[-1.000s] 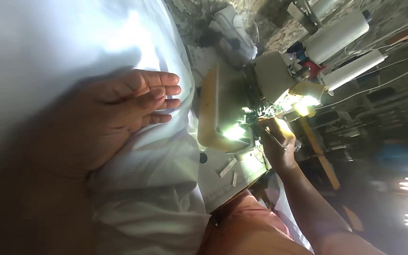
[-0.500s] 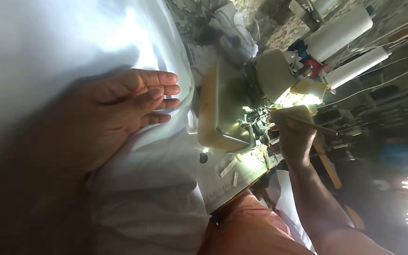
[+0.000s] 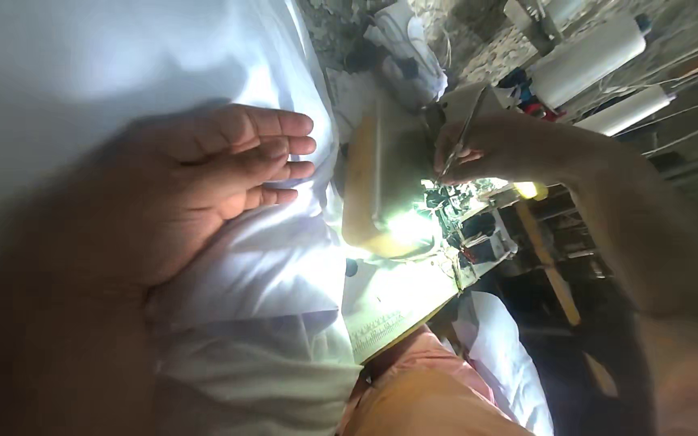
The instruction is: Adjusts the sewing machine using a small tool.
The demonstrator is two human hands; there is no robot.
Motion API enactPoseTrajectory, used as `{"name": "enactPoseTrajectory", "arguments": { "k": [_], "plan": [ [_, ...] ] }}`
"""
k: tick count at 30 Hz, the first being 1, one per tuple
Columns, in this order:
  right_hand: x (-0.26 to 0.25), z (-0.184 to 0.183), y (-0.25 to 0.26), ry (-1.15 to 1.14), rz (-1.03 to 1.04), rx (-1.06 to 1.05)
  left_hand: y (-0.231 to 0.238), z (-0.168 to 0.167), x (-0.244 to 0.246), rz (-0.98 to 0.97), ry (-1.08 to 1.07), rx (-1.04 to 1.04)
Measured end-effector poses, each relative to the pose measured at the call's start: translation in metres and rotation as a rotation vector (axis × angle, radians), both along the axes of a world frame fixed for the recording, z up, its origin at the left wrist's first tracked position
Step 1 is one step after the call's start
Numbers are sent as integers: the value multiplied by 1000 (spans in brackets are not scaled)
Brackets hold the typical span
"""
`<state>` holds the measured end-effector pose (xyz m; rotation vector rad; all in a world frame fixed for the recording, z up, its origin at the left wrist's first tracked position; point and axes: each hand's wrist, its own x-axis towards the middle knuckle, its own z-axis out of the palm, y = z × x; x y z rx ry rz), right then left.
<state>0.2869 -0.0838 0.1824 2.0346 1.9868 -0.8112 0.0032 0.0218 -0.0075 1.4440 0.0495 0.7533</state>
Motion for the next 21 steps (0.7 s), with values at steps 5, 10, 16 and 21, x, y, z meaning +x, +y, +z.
{"name": "enactPoseTrajectory", "arguments": {
  "k": [5, 10, 16, 21],
  "plan": [
    [6, -6, 28, -117, 3, -230, -7, -1, 1, 25, -10, -89],
    [0, -11, 34, -181, -39, -317, -23, 6, -3, 132, 19, -240],
    [-7, -11, 34, -231, -56, -344, -23, 5, -3, 131, 16, -231],
    [-5, -12, 33, -237, -52, -338, -38, 38, -4, 207, 187, -368]
  ]
}}
